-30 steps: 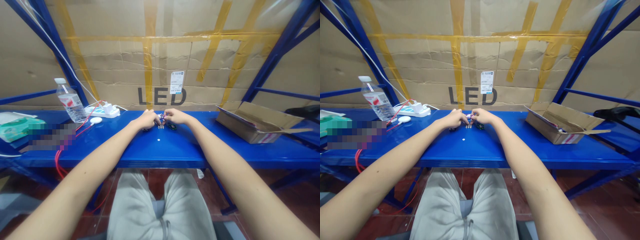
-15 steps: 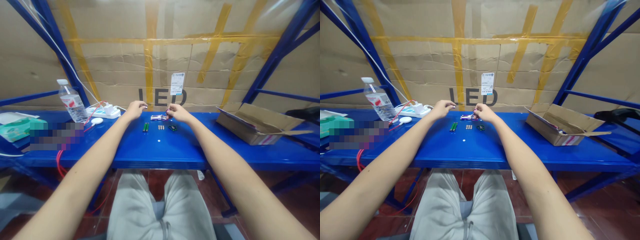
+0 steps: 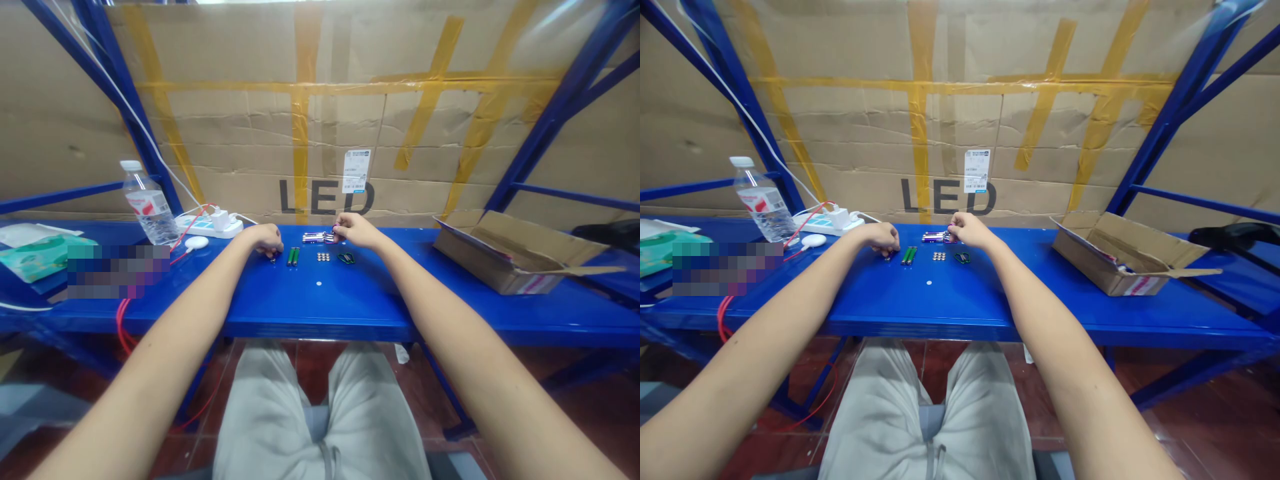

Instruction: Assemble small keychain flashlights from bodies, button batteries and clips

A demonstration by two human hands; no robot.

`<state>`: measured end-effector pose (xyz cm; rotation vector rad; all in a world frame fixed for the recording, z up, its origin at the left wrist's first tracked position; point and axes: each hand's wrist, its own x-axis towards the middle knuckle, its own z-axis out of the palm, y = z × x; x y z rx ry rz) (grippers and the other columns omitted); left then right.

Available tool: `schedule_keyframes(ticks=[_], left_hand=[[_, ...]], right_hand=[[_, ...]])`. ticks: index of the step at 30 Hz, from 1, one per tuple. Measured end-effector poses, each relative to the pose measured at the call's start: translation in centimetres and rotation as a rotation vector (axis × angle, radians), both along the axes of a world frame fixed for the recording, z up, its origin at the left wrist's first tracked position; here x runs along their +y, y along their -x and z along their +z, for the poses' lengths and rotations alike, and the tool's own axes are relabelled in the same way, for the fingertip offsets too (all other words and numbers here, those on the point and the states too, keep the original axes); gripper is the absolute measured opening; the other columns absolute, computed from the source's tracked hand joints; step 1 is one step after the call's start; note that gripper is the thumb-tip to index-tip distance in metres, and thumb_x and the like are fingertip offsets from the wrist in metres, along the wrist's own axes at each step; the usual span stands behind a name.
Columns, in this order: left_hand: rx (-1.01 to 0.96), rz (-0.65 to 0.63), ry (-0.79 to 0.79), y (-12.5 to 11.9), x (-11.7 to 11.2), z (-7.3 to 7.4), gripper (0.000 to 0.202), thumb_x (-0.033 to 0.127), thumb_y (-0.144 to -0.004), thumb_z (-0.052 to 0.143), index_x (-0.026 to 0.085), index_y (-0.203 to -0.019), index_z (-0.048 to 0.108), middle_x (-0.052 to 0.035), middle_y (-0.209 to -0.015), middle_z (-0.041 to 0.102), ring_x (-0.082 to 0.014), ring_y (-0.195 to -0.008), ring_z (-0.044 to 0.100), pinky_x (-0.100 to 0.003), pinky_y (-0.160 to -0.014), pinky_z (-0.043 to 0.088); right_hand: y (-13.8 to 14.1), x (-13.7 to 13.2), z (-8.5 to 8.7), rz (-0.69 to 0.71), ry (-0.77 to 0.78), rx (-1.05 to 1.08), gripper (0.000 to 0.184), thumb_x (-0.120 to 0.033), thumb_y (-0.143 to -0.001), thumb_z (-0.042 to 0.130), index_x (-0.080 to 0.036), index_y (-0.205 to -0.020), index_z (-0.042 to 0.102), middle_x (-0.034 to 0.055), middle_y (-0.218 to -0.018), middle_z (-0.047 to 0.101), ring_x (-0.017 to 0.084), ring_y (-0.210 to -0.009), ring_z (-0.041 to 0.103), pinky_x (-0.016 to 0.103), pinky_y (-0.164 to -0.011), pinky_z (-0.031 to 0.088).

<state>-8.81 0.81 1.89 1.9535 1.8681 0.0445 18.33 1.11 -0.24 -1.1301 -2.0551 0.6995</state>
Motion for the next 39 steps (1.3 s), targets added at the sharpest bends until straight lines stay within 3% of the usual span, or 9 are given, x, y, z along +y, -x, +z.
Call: schedule_keyframes(ticks=[10,27,36,39], left_hand=[[-0.084,-0.027,0.054,-1.2,-1.4,0.5,0.009,0.015,-0.073,0.065,0.014,-0.081,0.067,-0.0096,-0.077,0.074,-0.0189,-0.072,0.071,-0.025,-0.065,0.054],[-0.162,-0.032,0.070,-1.4,-1.6,0.4,0.020,0.014,-0.068,0.063,0.015,-0.088,0.068,-0.0086,-0.073,0.073,-0.0200,-0.074,0.072,-0.026,-0.067,0.056],[-0.171,-0.027,0.084,-1.2,-1.2,0.3,0.015,0.012,-0.067,0.063,0.016,-0.081,0.067,-0.0080,-0.072,0.073,-0.0210,-0.076,0.072,-0.027,-0.067,0.055],[-0.142,-0.007,0.002,-0.8,-0.7,0.2,0.011,0.014,-0.066,0.066,0.016,-0.077,0.068,-0.0074,-0.072,0.073,-0.0217,-0.071,0.071,-0.029,-0.066,0.054]], right_hand=[[0.0,0.2,-0.1,0.008,0.030,-0.008,0.017,-0.019,-0.093,0.055,-0.021,-0.077,0.049,0.0051,-0.074,0.072,0.019,-0.073,0.067,0.032,-0.071,0.051],[0.3,-0.7,0.2,0.017,0.068,-0.001,0.019,-0.015,-0.092,0.056,-0.021,-0.076,0.048,0.0040,-0.071,0.070,0.017,-0.072,0.067,0.031,-0.071,0.054],[0.1,-0.5,0.1,0.016,0.064,-0.022,0.019,-0.016,-0.094,0.056,-0.020,-0.076,0.050,0.0049,-0.072,0.071,0.018,-0.073,0.067,0.032,-0.071,0.053],[0.2,-0.4,0.1,0.029,0.079,0.021,0.020,-0.016,-0.093,0.059,-0.020,-0.075,0.050,0.0042,-0.070,0.071,0.017,-0.070,0.067,0.030,-0.069,0.052]])
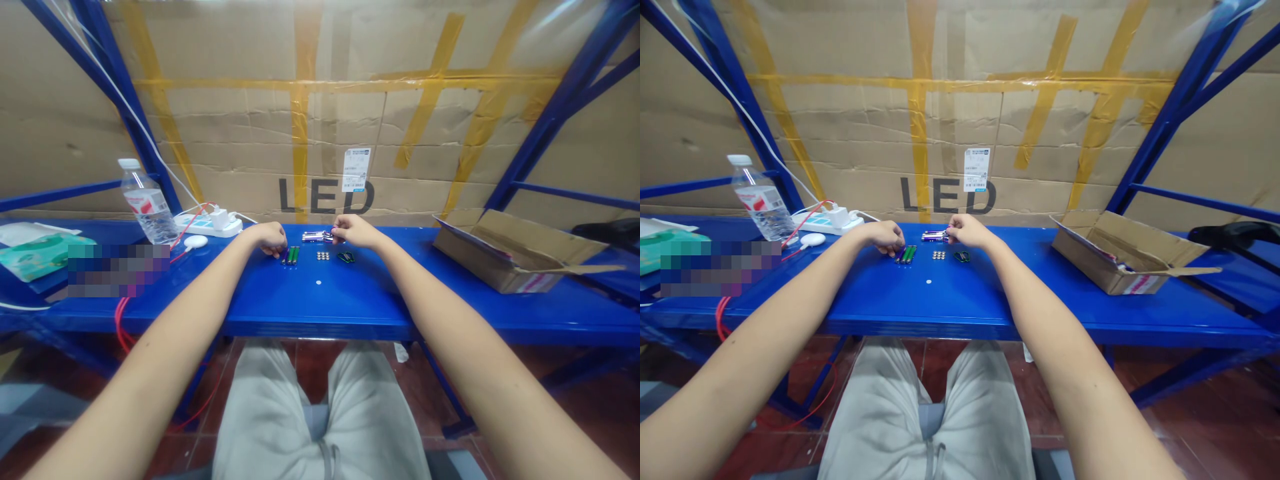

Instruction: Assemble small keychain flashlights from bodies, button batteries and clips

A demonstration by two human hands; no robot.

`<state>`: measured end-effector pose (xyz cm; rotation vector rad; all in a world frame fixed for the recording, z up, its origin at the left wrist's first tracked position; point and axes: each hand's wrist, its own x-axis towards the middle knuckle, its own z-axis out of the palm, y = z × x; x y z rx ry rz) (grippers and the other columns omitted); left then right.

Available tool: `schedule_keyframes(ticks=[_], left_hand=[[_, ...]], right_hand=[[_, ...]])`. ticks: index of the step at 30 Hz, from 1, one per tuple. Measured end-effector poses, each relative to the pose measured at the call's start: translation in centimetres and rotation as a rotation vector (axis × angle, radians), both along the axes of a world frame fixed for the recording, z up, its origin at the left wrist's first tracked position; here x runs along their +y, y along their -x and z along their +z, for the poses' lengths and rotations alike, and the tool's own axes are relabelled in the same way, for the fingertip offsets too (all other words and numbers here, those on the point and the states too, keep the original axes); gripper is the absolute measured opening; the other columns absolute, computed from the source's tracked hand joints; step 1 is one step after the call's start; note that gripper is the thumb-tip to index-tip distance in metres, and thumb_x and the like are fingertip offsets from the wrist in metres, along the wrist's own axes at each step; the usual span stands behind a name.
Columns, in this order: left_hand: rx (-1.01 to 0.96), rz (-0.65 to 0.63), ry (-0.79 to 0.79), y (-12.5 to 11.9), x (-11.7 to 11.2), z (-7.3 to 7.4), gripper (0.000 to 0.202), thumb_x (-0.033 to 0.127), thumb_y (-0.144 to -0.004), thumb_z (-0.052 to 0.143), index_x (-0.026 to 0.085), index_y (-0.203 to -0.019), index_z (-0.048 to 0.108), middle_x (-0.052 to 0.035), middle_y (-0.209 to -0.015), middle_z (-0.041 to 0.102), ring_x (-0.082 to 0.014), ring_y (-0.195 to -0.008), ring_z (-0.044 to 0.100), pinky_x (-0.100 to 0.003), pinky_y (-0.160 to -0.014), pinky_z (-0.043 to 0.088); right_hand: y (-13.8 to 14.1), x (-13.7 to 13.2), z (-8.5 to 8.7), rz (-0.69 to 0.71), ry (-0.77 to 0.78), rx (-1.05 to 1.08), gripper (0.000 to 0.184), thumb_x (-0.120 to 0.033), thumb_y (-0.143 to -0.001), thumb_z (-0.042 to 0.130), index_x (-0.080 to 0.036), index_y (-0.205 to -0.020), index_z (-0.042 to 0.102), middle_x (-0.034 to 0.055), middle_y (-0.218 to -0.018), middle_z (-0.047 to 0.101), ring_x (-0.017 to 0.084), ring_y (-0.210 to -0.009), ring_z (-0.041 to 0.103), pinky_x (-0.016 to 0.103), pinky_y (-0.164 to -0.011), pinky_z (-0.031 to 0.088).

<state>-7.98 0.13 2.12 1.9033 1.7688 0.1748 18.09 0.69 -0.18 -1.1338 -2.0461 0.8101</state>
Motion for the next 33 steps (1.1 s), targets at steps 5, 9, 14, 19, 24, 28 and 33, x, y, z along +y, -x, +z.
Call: schedule_keyframes(ticks=[5,9,14,19,24,28,33], left_hand=[[-0.227,-0.084,-0.592,-1.1,0.5,-0.7,0.007,0.019,-0.074,0.067,0.017,-0.080,0.069,-0.0078,-0.086,0.074,-0.0215,-0.082,0.067,-0.034,-0.079,0.052],[-0.593,-0.366,-0.639,-4.1,-0.2,-2.1,0.019,0.025,-0.074,0.073,0.016,-0.090,0.066,-0.0060,-0.088,0.072,-0.0183,-0.083,0.066,-0.033,-0.079,0.052],[-0.734,-0.377,-0.679,-6.3,-0.8,-3.4,0.016,0.020,-0.074,0.073,0.015,-0.085,0.063,-0.0034,-0.081,0.071,-0.0161,-0.076,0.066,-0.032,-0.074,0.052],[-0.695,-0.326,-0.794,-5.9,-0.6,-3.3,0.010,0.024,-0.079,0.069,0.016,-0.085,0.067,-0.0048,-0.083,0.072,-0.0165,-0.078,0.065,-0.031,-0.074,0.051],[-0.721,-0.291,-0.830,-5.5,-0.6,-3.0,0.010,0.024,-0.079,0.070,0.016,-0.082,0.066,-0.0035,-0.081,0.071,-0.0167,-0.078,0.065,-0.030,-0.073,0.050],[-0.797,-0.275,-0.783,-5.5,-0.5,-3.0,0.008,0.023,-0.079,0.069,0.016,-0.081,0.064,-0.0023,-0.075,0.070,-0.0163,-0.073,0.065,-0.030,-0.069,0.049],[-0.888,-0.266,-0.731,-5.5,-0.4,-2.8,0.009,0.020,-0.078,0.070,0.016,-0.078,0.061,0.0003,-0.064,0.066,-0.0146,-0.063,0.064,-0.028,-0.063,0.048]], right_hand=[[0.5,0.0,0.0,0.053,0.101,0.186,0.019,-0.015,-0.091,0.063,-0.019,-0.076,0.053,0.0034,-0.067,0.071,0.016,-0.065,0.067,0.030,-0.069,0.055],[0.8,-0.3,0.2,0.116,0.156,0.298,0.016,-0.019,-0.089,0.068,-0.018,-0.078,0.056,0.0041,-0.069,0.073,0.017,-0.067,0.070,0.031,-0.070,0.057],[0.9,-0.6,0.2,0.155,0.179,0.357,0.016,-0.023,-0.087,0.072,-0.017,-0.080,0.059,0.0054,-0.071,0.074,0.017,-0.069,0.071,0.031,-0.071,0.058],[1.0,-0.8,0.3,0.156,0.170,0.307,0.019,-0.029,-0.089,0.071,-0.016,-0.080,0.061,0.0049,-0.070,0.071,0.016,-0.066,0.069,0.033,-0.071,0.059],[1.0,-0.8,0.6,0.113,-0.065,0.026,0.017,-0.020,-0.095,0.057,-0.014,-0.105,0.069,0.0039,-0.079,0.072,0.015,-0.062,0.065,0.033,-0.074,0.057],[1.2,-0.6,0.3,0.054,-0.422,-0.209,0.038,-0.012,-0.090,0.054,-0.013,-0.127,0.064,0.0136,-0.115,0.072,0.024,-0.095,0.068,0.039,-0.091,0.052],[1.5,-0.4,-0.2,0.076,-0.617,-0.300,0.038,-0.011,-0.093,0.048,-0.015,-0.129,0.063,0.0146,-0.127,0.069,0.027,-0.114,0.064,0.040,-0.097,0.049]])
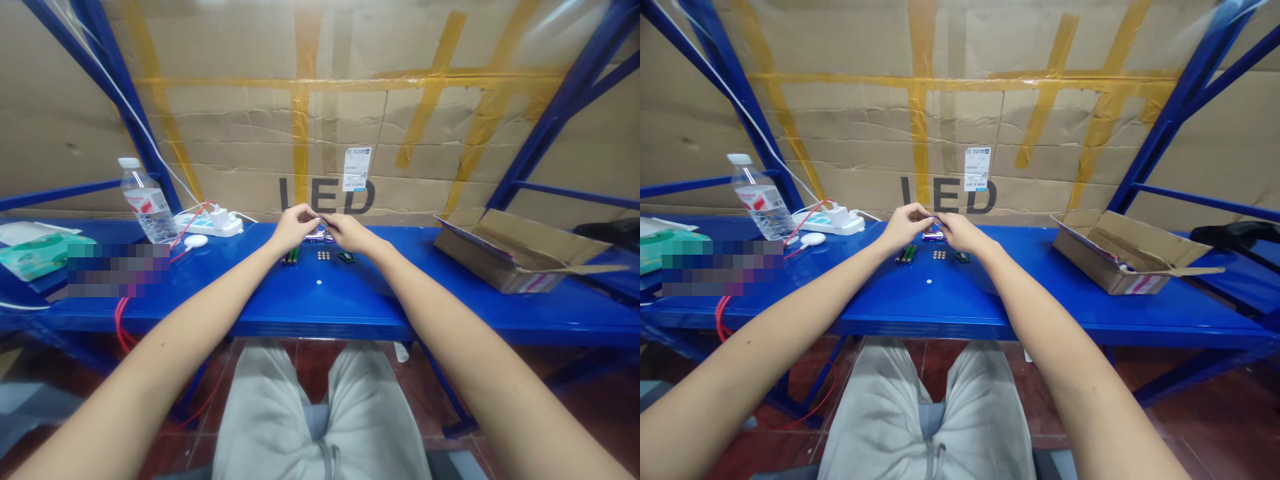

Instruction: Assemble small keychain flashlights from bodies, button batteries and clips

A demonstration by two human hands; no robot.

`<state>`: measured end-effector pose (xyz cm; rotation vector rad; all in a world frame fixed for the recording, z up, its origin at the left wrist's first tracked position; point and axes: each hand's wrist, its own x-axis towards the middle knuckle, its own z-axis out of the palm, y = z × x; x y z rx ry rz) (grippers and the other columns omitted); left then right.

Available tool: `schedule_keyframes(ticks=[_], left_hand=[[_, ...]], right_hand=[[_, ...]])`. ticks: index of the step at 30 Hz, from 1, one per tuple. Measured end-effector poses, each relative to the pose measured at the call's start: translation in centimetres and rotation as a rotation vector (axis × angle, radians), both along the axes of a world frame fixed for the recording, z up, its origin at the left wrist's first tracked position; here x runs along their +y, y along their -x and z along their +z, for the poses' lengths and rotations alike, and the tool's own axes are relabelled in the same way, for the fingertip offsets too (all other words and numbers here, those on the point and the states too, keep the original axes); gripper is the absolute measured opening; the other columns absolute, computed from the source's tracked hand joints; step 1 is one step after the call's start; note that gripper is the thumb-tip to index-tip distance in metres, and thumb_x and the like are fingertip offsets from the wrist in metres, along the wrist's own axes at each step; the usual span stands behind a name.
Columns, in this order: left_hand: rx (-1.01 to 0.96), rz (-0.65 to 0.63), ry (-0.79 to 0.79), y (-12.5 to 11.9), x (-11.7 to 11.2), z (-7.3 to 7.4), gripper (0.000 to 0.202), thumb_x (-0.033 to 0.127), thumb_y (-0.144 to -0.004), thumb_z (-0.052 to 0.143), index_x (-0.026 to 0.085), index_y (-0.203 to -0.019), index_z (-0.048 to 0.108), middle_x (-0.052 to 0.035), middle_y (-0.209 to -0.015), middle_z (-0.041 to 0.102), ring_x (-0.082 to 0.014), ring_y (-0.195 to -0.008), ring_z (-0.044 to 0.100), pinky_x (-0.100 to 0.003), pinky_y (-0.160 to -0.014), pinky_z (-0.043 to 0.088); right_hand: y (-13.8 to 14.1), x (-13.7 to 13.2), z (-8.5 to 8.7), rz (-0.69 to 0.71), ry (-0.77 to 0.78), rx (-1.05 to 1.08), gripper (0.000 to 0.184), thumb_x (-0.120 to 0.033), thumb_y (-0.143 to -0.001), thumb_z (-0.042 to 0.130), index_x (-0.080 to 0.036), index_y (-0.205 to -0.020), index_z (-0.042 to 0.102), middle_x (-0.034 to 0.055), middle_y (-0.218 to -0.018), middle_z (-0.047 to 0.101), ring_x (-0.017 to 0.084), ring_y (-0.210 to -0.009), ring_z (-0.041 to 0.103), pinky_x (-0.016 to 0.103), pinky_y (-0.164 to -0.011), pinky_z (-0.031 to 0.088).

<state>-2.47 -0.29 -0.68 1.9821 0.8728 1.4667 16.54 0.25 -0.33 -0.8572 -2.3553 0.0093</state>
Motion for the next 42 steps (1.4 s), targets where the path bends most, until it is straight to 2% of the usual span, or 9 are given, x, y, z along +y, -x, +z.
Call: schedule_keyframes(ticks=[3,6,11,18,22,25,28,32,42], left_hand=[[-0.025,-0.002,0.015,0.1,0.1,0.1,0.010,0.019,-0.078,0.070,0.017,-0.077,0.061,0.0012,-0.062,0.065,-0.0138,-0.061,0.063,-0.027,-0.062,0.048],[-0.044,-0.013,0.027,0.1,0.1,0.1,0.010,0.020,-0.077,0.072,0.016,-0.076,0.062,0.0009,-0.063,0.066,-0.0135,-0.061,0.063,-0.027,-0.062,0.049],[-0.063,-0.017,0.041,-0.1,-0.2,0.3,0.011,0.019,-0.076,0.072,0.016,-0.074,0.061,0.0009,-0.061,0.065,-0.0129,-0.060,0.063,-0.027,-0.062,0.049],[-0.031,-0.004,0.045,-0.2,-0.3,0.4,0.010,0.021,-0.077,0.071,0.017,-0.074,0.061,0.0006,-0.063,0.066,-0.0138,-0.060,0.064,-0.030,-0.063,0.051],[-0.024,0.007,0.053,-0.2,-0.3,0.4,0.010,0.020,-0.077,0.070,0.017,-0.074,0.061,0.0003,-0.063,0.067,-0.0144,-0.061,0.064,-0.030,-0.064,0.052],[-0.026,0.021,0.051,-0.2,-0.5,0.5,0.008,0.019,-0.077,0.069,0.017,-0.074,0.061,0.0001,-0.063,0.067,-0.0148,-0.062,0.064,-0.031,-0.065,0.052],[-0.016,0.032,0.053,-0.3,-0.6,0.6,0.008,0.018,-0.077,0.069,0.016,-0.074,0.062,-0.0005,-0.064,0.067,-0.0153,-0.063,0.065,-0.031,-0.066,0.052],[0.004,0.031,0.049,-0.3,-0.6,0.5,0.008,0.018,-0.077,0.069,0.016,-0.075,0.062,-0.0002,-0.064,0.067,-0.0150,-0.063,0.065,-0.030,-0.065,0.052],[0.049,0.021,-0.030,-0.2,-0.4,0.0,0.011,0.022,-0.077,0.071,0.017,-0.084,0.064,-0.0008,-0.070,0.067,-0.0153,-0.067,0.065,-0.029,-0.065,0.050]], right_hand=[[0.1,-0.2,0.0,0.022,0.006,0.034,0.036,-0.014,-0.095,0.047,-0.015,-0.126,0.066,0.0124,-0.125,0.071,0.027,-0.112,0.066,0.038,-0.096,0.050],[0.1,-0.2,-0.1,-0.023,-0.002,0.069,0.037,-0.019,-0.097,0.046,-0.014,-0.128,0.065,0.0140,-0.122,0.072,0.028,-0.110,0.067,0.040,-0.095,0.051],[0.2,0.4,-0.4,-0.044,-0.049,0.047,0.057,-0.020,-0.097,0.043,-0.009,-0.153,0.040,0.0206,-0.135,0.063,0.031,-0.122,0.062,0.046,-0.102,0.049],[0.4,1.4,-1.3,-0.003,-0.061,0.005,0.064,-0.023,-0.099,0.039,-0.012,-0.159,0.022,0.0208,-0.138,0.060,0.029,-0.122,0.060,0.048,-0.103,0.048],[0.7,1.1,-1.3,-0.010,-0.038,0.018,0.060,-0.023,-0.099,0.039,-0.014,-0.157,0.027,0.0195,-0.136,0.061,0.029,-0.122,0.060,0.049,-0.103,0.047],[0.8,0.3,-0.8,-0.017,-0.018,0.019,0.048,-0.022,-0.100,0.036,-0.013,-0.147,0.043,0.0188,-0.133,0.063,0.029,-0.120,0.060,0.047,-0.103,0.047],[1.0,-0.5,-0.3,-0.046,0.039,0.038,0.038,-0.022,-0.102,0.033,-0.011,-0.132,0.053,0.0207,-0.125,0.067,0.029,-0.112,0.064,0.044,-0.095,0.050],[1.0,-0.9,-0.2,-0.076,0.071,0.060,0.032,-0.021,-0.102,0.035,-0.011,-0.126,0.054,0.0205,-0.119,0.069,0.029,-0.106,0.066,0.041,-0.089,0.051],[1.0,-0.5,-0.6,-0.089,0.052,0.053,0.028,-0.019,-0.101,0.037,-0.013,-0.123,0.054,0.0195,-0.116,0.070,0.028,-0.102,0.066,0.040,-0.089,0.050]])
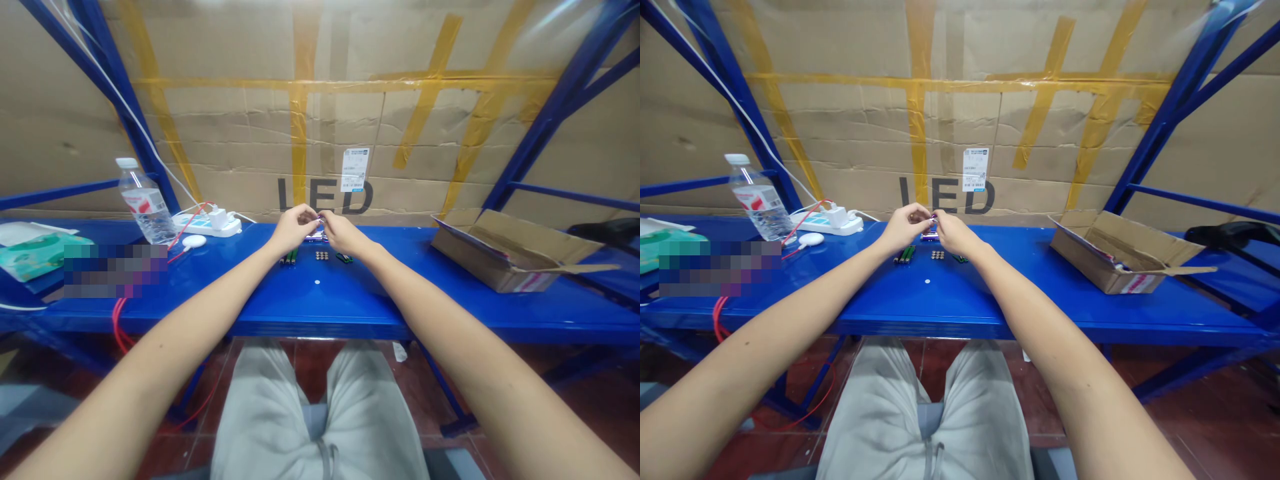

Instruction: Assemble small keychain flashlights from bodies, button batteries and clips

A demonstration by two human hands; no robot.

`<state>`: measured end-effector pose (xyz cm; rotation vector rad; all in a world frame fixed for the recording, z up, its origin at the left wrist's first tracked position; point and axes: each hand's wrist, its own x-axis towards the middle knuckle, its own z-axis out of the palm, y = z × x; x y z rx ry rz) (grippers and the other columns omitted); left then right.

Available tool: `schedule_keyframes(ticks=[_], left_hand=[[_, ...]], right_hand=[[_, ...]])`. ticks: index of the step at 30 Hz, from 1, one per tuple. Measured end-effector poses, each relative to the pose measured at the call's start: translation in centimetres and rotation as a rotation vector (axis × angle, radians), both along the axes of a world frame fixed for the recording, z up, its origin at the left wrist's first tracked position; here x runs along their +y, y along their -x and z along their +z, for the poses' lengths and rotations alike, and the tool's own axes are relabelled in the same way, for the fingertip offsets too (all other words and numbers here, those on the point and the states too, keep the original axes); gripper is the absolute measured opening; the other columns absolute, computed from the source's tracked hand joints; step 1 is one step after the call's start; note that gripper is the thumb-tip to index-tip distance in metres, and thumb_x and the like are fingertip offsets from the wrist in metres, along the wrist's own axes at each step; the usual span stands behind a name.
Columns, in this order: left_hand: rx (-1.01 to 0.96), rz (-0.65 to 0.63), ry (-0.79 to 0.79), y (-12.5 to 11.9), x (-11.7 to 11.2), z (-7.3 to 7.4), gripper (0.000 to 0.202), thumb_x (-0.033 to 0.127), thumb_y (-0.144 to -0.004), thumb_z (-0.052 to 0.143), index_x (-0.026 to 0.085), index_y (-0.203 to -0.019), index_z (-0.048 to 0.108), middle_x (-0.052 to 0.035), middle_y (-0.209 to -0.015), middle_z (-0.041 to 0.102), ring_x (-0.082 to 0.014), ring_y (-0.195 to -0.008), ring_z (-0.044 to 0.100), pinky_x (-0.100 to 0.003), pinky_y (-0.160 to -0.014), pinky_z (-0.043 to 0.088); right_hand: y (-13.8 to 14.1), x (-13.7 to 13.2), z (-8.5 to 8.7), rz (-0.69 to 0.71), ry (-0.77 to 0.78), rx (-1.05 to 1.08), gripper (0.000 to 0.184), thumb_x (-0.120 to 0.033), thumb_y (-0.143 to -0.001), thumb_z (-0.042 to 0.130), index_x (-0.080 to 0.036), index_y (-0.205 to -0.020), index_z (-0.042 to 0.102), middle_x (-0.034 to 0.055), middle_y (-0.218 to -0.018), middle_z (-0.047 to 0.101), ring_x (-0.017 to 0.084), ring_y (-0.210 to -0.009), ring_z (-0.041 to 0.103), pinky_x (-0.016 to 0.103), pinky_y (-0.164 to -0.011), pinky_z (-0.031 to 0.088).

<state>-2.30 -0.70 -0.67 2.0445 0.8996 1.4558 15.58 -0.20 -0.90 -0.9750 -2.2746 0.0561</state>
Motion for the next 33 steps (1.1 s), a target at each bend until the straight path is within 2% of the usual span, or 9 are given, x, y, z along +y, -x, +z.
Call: schedule_keyframes(ticks=[7,13,16,20,22,28,33], left_hand=[[0.118,0.027,-0.090,-0.2,0.2,-0.5,0.008,0.025,-0.081,0.067,0.019,-0.086,0.066,-0.0027,-0.083,0.071,-0.0183,-0.082,0.066,-0.032,-0.076,0.051],[0.164,0.148,-0.133,0.7,0.6,0.1,0.004,0.021,-0.078,0.065,0.019,-0.079,0.062,-0.0026,-0.078,0.070,-0.0176,-0.076,0.065,-0.032,-0.074,0.050],[0.132,0.225,-0.039,2.3,1.5,0.5,0.009,0.016,-0.073,0.065,0.020,-0.076,0.058,-0.0016,-0.070,0.068,-0.0175,-0.067,0.065,-0.032,-0.069,0.051],[0.132,0.245,0.142,5.3,2.9,0.2,0.018,0.011,-0.068,0.063,0.020,-0.083,0.060,-0.0014,-0.067,0.070,-0.0176,-0.059,0.066,-0.031,-0.062,0.052],[0.207,0.275,0.191,6.6,3.6,-0.2,0.011,0.012,-0.066,0.064,0.020,-0.073,0.060,-0.0022,-0.065,0.069,-0.0169,-0.058,0.065,-0.030,-0.059,0.051],[0.509,0.233,0.226,8.9,5.0,-1.5,0.005,0.017,-0.060,0.067,0.021,-0.061,0.070,-0.0021,-0.060,0.070,-0.0154,-0.054,0.061,-0.026,-0.053,0.044],[0.604,0.209,0.316,9.1,5.1,-1.2,0.007,0.018,-0.057,0.067,0.021,-0.060,0.073,-0.0028,-0.061,0.071,-0.0159,-0.054,0.060,-0.026,-0.053,0.044]], right_hand=[[0.2,-0.4,0.1,-0.025,-0.003,-0.027,0.029,-0.019,-0.100,0.036,-0.012,-0.121,0.054,0.0210,-0.115,0.070,0.030,-0.099,0.067,0.040,-0.084,0.052],[-0.3,0.2,0.3,-0.072,0.046,0.016,0.042,-0.011,-0.096,0.039,-0.007,-0.137,0.047,0.0241,-0.135,0.061,0.031,-0.121,0.061,0.045,-0.101,0.048],[-1.1,0.7,0.3,-0.115,0.077,0.072,0.042,-0.013,-0.098,0.039,-0.009,-0.139,0.048,0.0228,-0.138,0.060,0.031,-0.126,0.058,0.047,-0.107,0.044],[-2.2,1.8,0.1,-0.179,0.130,0.117,0.037,-0.020,-0.101,0.038,-0.010,-0.133,0.055,0.0213,-0.136,0.062,0.029,-0.125,0.059,0.046,-0.108,0.044],[-2.8,2.3,-0.1,-0.206,0.166,0.094,0.034,-0.021,-0.101,0.041,-0.011,-0.128,0.059,0.0196,-0.134,0.064,0.028,-0.124,0.060,0.044,-0.106,0.045],[-4.2,2.9,-0.2,-0.354,0.316,-0.124,0.030,-0.013,-0.087,0.055,-0.011,-0.114,0.070,0.0198,-0.125,0.069,0.032,-0.114,0.065,0.040,-0.097,0.050],[-5.1,3.0,-0.2,-0.485,0.425,-0.299,0.027,-0.014,-0.079,0.060,-0.010,-0.103,0.074,0.0212,-0.108,0.074,0.034,-0.098,0.071,0.040,-0.084,0.054]])
